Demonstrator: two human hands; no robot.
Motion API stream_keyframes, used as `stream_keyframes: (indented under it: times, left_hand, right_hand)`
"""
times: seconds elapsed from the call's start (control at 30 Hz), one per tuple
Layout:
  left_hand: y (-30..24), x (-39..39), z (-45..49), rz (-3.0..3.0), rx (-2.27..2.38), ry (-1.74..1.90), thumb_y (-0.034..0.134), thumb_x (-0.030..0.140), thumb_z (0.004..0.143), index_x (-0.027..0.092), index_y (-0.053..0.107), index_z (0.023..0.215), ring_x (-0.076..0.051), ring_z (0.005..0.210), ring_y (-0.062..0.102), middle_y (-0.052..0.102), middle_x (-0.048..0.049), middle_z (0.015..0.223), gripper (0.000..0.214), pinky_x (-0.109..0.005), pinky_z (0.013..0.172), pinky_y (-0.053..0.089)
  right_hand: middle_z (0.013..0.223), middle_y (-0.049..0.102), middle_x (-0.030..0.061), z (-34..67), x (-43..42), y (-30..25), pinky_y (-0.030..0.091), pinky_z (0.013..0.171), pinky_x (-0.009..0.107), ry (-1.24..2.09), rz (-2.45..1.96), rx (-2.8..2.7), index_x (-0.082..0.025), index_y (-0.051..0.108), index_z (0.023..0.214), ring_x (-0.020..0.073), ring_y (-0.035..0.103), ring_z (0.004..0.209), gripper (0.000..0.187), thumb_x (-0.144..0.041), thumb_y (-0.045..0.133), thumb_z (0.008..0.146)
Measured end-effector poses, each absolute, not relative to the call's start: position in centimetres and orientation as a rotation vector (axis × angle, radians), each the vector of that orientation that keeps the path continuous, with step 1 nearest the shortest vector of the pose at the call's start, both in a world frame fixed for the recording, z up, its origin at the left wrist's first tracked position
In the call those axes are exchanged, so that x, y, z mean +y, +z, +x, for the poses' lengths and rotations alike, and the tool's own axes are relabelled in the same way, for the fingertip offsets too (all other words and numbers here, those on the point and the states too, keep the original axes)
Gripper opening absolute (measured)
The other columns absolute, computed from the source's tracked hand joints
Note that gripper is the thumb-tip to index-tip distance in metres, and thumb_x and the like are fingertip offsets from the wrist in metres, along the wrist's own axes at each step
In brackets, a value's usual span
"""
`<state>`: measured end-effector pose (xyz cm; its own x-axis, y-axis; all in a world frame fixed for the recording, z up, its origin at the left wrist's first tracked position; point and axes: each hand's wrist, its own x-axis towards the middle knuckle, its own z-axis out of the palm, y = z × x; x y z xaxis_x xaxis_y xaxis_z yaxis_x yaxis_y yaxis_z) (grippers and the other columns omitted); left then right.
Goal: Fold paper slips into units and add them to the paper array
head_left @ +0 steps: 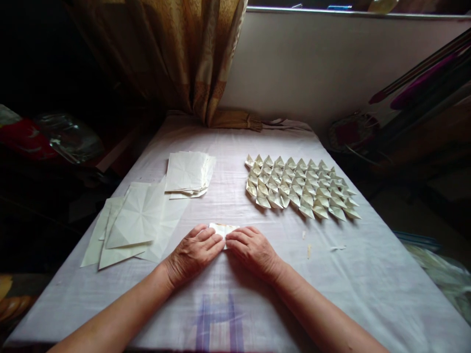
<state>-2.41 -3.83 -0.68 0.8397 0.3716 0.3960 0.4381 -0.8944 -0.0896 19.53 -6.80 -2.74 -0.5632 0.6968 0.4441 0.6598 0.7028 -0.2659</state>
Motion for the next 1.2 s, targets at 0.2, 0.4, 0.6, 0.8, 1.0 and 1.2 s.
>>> stream_keyframes:
  times: [0.2,0.4,0.6,0.8,1.0,1.2]
  left_hand:
    - [-1.7,-5.5,-3.1,-2.967,-0.762,-0.671,0.044,0.018,0.098,0.018,0.066,0.113,-0.021,0.102,0.063,0.073,-0.0050,0.111,0.026,-0.038,0.091,0.045]
    - [-2.0,-5.1,-3.1,-3.029,-0.800,-0.787,0.045,0.015,0.095,0.018,0.068,0.110,-0.023,0.112,0.061,0.073,-0.0044,0.111,0.027,-0.041,0.099,0.046]
    - [-2.2,-5.3,-3.0,-3.066,-0.816,-0.811,0.047,0.013,0.094,0.017,0.065,0.115,-0.021,0.114,0.062,0.072,-0.0058,0.113,0.028,-0.041,0.104,0.048]
    - [-2.3,-5.3,-3.1,-3.081,-0.843,-0.826,0.048,0.011,0.092,0.016,0.064,0.116,-0.021,0.115,0.062,0.072,-0.0071,0.113,0.029,-0.041,0.105,0.047]
    - [-2.2,-5.3,-3.0,-3.076,-0.842,-0.774,0.042,0.012,0.095,0.016,0.062,0.121,-0.022,0.114,0.062,0.070,-0.0063,0.116,0.032,-0.042,0.104,0.047]
    - [-2.3,-5.3,-3.0,-3.061,-0.800,-0.734,0.042,0.015,0.096,0.017,0.064,0.120,-0.022,0.116,0.060,0.070,-0.0068,0.116,0.032,-0.042,0.108,0.044]
  right_hand:
    - [0.102,0.073,0.0033,20.3,-6.4,-3.2,0.043,0.084,0.034,0.281,-1.038,-2.316,-0.022,0.067,0.096,0.0185,0.063,0.096,0.014,-0.022,0.053,0.095]
    - [0.095,0.073,0.0014,20.8,-5.1,-3.2,0.042,0.086,0.035,0.515,-1.117,-2.150,-0.024,0.068,0.084,0.0180,0.063,0.092,0.007,-0.025,0.063,0.089]
    - [0.090,0.071,0.0020,18.7,-5.5,-3.2,0.038,0.087,0.038,0.511,-1.463,-1.882,-0.023,0.066,0.068,0.0200,0.061,0.092,0.012,-0.020,0.066,0.080]
    - [0.089,0.070,0.0022,17.5,-5.9,-3.3,0.036,0.088,0.038,0.430,-1.556,-1.780,-0.022,0.063,0.065,0.0210,0.058,0.092,0.013,-0.019,0.065,0.077]
    - [0.089,0.069,0.0016,17.4,-6.0,-3.2,0.034,0.087,0.038,0.421,-1.576,-1.773,-0.022,0.062,0.064,0.0207,0.057,0.093,0.014,-0.019,0.065,0.078]
    - [0.088,0.069,0.0011,17.2,-6.0,-3.2,0.034,0.087,0.037,0.421,-1.611,-1.756,-0.022,0.062,0.064,0.0204,0.057,0.092,0.015,-0.020,0.066,0.078]
